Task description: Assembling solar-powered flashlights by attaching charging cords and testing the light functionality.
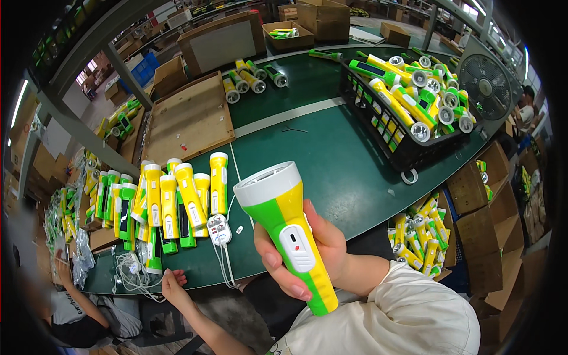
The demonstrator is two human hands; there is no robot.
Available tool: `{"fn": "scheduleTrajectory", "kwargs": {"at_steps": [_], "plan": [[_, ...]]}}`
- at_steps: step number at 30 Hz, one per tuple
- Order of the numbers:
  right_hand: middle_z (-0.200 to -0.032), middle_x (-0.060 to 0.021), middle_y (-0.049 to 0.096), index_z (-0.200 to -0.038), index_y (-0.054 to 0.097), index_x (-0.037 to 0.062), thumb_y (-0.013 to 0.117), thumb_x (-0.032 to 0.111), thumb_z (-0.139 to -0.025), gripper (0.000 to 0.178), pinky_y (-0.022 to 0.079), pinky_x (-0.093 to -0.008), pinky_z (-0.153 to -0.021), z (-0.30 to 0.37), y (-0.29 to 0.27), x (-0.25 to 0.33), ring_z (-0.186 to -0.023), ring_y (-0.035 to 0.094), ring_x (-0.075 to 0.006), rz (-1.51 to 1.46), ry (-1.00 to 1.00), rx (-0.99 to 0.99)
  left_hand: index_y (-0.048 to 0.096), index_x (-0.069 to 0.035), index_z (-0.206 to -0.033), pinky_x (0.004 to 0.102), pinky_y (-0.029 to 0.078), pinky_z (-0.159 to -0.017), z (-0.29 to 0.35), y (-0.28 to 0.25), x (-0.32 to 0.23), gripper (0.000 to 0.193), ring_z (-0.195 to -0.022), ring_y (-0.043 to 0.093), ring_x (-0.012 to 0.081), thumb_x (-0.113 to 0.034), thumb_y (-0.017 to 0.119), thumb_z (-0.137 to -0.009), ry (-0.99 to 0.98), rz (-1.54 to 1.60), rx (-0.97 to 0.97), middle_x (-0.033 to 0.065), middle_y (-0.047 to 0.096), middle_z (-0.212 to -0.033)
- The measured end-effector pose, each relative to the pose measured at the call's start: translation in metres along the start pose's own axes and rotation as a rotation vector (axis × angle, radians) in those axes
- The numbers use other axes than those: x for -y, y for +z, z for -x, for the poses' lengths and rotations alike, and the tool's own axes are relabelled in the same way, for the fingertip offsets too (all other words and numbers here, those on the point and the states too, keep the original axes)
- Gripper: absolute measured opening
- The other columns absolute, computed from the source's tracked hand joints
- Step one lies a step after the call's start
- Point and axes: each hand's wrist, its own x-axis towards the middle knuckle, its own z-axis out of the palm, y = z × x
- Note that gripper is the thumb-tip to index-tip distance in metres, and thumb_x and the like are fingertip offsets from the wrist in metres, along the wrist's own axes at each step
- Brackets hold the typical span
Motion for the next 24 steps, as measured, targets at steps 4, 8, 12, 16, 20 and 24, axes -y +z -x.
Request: {"fn": "scheduleTrajectory", "kwargs": {"at_steps": [4,8,12,16,20,24], "plan": [[-0.092,-0.0192,0.049,-0.121,0.033,-0.0031,0.028,0.05,-0.096,0.059,0.05,-0.0297,-0.036,0.013,0.006,0.009,-0.049,0.058,-0.0228,-0.007,0.007,0.007,0.062,0.001,-0.076,0.0219,0.041,-0.057,0.006,0.008,-0.001,0.036,-0.062,0.054,0.0087,-0.027,0.05,-0.096,0.093,-0.124,0.017,0.006,0.064,-0.071],[-0.092,-0.019,0.049,-0.12,0.035,-0.0029,0.028,0.051,-0.096,0.059,0.051,-0.0302,-0.037,0.025,0.005,0.018,-0.05,0.058,-0.0227,0.013,-0.016,0.034,0.062,0.001,-0.074,0.0221,0.04,-0.058,0.012,0.012,0.001,0.037,-0.061,0.053,0.0083,-0.027,0.05,-0.096,0.127,-0.165,0.017,0.0052,0.063,-0.07],[-0.092,-0.0183,0.049,-0.118,0.036,-0.0027,0.028,0.051,-0.096,0.059,0.051,-0.0306,-0.039,0.038,0.009,0.029,-0.05,0.058,-0.022,0.065,-0.053,-0.003,0.062,0.0,-0.075,0.0222,0.039,-0.058,0.02,0.018,0.003,0.037,-0.061,0.053,0.0085,-0.027,0.049,-0.096,0.152,-0.22,0.029,0.0051,0.063,-0.07],[-0.089,-0.0169,0.05,-0.113,0.039,-0.0033,0.028,0.053,-0.096,0.06,0.051,-0.0303,-0.04,0.051,0.01,0.041,-0.049,0.058,-0.021,0.115,-0.081,-0.027,0.062,-0.001,-0.075,0.0216,0.039,-0.054,0.029,0.029,-0.002,0.036,-0.061,0.054,0.0086,-0.027,0.05,-0.095,0.123,-0.207,-0.026,0.0049,0.064,-0.07],[-0.088,-0.0163,0.051,-0.11,0.04,-0.0036,0.028,0.054,-0.096,0.06,0.051,-0.0302,-0.04,0.063,0.012,0.053,-0.048,0.057,-0.0204,0.118,-0.12,-0.079,0.061,-0.001,-0.076,0.0213,0.039,-0.053,0.041,0.044,-0.017,0.035,-0.061,0.054,0.0089,-0.028,0.05,-0.095,0.062,-0.148,-0.045,0.005,0.064,-0.071],[-0.089,-0.0165,0.051,-0.112,0.039,-0.0028,0.028,0.054,-0.096,0.06,0.05,-0.03,-0.039,0.072,0.011,0.068,-0.048,0.057,-0.0202,0.132,-0.16,-0.079,0.061,-0.001,-0.077,0.0217,0.039,-0.052,0.051,0.061,-0.031,0.034,-0.061,0.054,0.0094,-0.029,0.05,-0.095,0.045,-0.139,-0.059,0.0059,0.064,-0.072]]}}
